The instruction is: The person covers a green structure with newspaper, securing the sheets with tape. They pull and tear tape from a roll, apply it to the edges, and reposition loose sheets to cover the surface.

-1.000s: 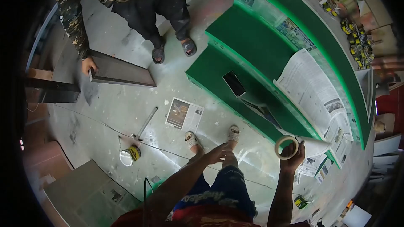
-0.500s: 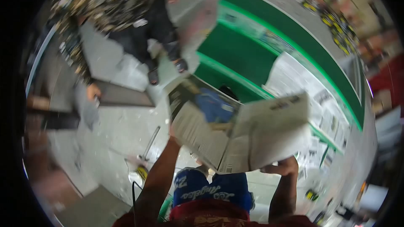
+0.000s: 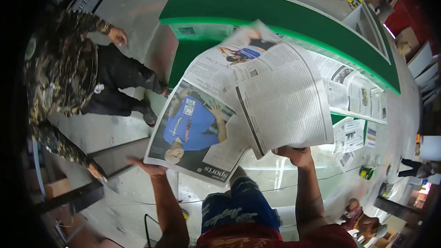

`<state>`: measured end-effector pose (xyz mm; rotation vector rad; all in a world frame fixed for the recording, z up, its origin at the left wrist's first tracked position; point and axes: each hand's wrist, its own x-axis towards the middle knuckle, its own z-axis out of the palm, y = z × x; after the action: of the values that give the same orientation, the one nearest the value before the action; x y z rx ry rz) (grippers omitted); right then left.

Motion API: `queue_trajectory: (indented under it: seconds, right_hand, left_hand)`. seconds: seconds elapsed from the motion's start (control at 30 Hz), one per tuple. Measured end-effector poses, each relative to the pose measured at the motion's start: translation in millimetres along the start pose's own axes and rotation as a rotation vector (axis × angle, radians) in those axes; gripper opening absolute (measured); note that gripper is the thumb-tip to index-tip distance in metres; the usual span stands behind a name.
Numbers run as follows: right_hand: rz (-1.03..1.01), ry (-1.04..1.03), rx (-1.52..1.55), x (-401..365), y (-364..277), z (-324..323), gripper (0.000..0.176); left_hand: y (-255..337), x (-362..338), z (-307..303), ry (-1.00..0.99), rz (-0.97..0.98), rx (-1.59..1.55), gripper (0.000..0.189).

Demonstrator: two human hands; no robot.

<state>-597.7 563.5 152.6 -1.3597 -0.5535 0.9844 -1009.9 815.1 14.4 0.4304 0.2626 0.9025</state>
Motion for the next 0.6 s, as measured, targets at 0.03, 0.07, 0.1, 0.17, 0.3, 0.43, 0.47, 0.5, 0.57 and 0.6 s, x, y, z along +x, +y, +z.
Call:
queue_trajectory:
  seconds: [0.03, 0.07, 0.1, 0.17, 0.3, 0.43, 0.47, 0.5, 0.57, 0.6]
  right_hand:
    - [-0.056, 0.050, 0.085, 12, 8, 8, 0.027]
    - [-0.061, 0.046, 0.106, 25, 18, 15, 0.027]
    - [-0.074, 0.143, 0.181, 40, 30, 18, 0.030]
    - [-0.131, 0.257, 0.074, 68, 51, 19, 0.034]
    - [-0.005, 0.165, -0.416, 103, 49, 21, 0.030]
    - [-0.043, 0.220, -0.587, 142, 89, 3, 0.020]
    - [-0.031, 0.226, -0.601, 153, 103, 3, 0.020]
    - [-0.078, 0.301, -0.510, 166, 114, 10, 0.021]
    - [-0.121, 0.422, -0.420, 182, 114, 18, 0.023]
    - [0.191, 0.415, -0.437, 185, 101, 24, 0.029]
  left_hand:
    - [-13, 17, 38, -0.154, 0.054, 0.080, 0.111]
    - [-26, 34, 76, -0.306, 0.113, 0.156, 0.101]
    - [-35, 33, 39, -0.134, -0.019, 0.265, 0.083]
    - [-47, 53, 3, 0.029, -0.134, 0.358, 0.066]
    - [-56, 142, 35, 0.303, -0.008, 1.036, 0.026]
    - [-9, 247, 45, 0.245, 0.055, 1.300, 0.027]
    - [2, 273, 42, 0.208, 0.084, 1.206, 0.025]
    - [17, 299, 41, 0.177, 0.119, 1.553, 0.026]
    - [33, 348, 5, 0.095, 0.159, 1.605, 0.022]
    - [33, 364, 7, 0.101, 0.174, 1.580, 0.025]
